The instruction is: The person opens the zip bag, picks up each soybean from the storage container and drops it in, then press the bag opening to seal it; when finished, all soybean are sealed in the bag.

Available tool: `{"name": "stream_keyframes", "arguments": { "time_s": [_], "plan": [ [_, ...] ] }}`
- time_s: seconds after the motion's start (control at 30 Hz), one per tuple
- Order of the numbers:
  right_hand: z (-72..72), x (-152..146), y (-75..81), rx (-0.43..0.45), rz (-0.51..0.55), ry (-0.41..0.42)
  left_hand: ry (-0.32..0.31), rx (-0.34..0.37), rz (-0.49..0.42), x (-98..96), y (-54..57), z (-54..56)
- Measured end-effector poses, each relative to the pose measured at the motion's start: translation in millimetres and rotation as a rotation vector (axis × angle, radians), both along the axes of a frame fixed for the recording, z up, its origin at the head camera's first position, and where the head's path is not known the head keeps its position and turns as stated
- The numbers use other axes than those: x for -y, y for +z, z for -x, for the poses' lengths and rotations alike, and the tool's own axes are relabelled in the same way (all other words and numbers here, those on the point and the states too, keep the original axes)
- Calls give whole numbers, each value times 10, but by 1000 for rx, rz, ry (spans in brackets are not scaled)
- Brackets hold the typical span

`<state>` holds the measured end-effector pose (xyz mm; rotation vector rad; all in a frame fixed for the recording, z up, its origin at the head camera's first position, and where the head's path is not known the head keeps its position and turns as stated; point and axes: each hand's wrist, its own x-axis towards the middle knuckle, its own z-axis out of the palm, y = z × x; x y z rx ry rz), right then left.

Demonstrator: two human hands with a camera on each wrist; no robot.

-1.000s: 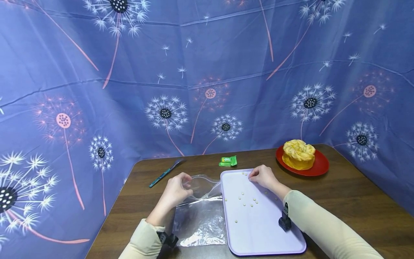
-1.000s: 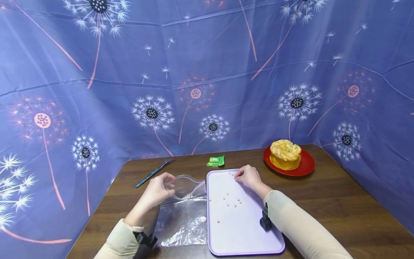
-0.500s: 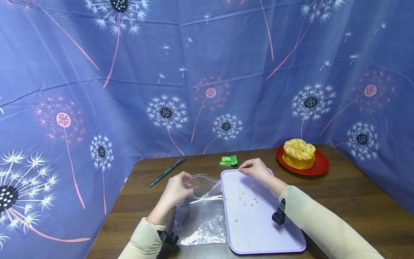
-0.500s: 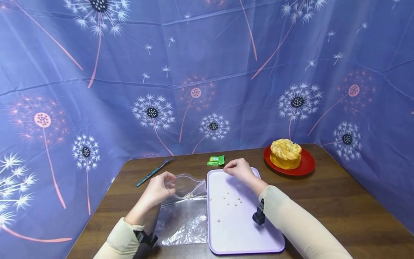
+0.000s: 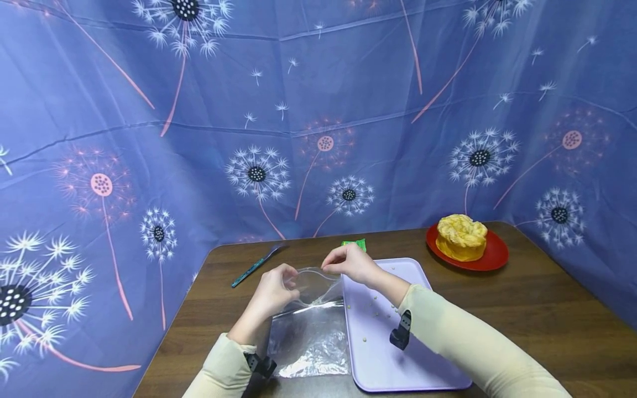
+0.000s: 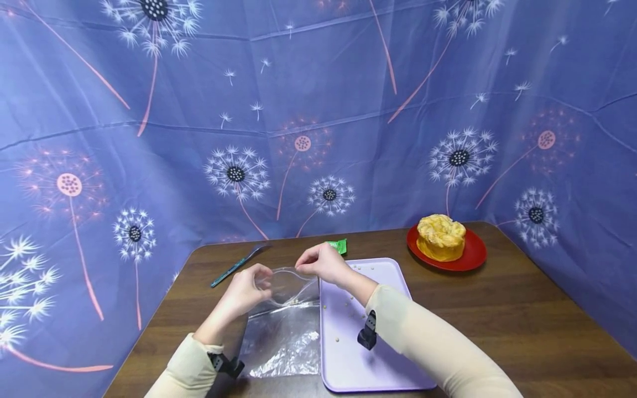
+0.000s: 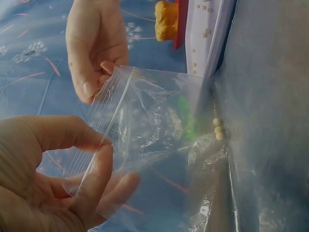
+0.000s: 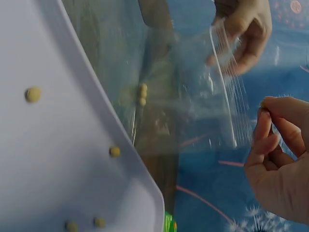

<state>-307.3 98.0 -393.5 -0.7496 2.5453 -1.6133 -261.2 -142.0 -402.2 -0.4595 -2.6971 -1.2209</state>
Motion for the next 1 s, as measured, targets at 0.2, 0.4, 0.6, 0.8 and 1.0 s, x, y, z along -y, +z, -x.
{"name": "stream_keyframes", "arguments": {
  "time_s": [0.2,0.4,0.6,0.8,1.0],
  "plan": [
    [-26,129,-31,-10,-21,56,-16,4,4,0,-2,-5],
    [1,101,-54,-32,-26,43,-15,-1,2,15,-22,-6],
    [153,-192,-48,1,57,-75,-6,-11,-12,29,-29,8],
    [372,-763,-146,39,76,-257,-11,-4,-16,29,-39,25],
    [478,-1223,-445,36,-113,-424,-10,-8,-18,28,-46,28]
  ]
}}
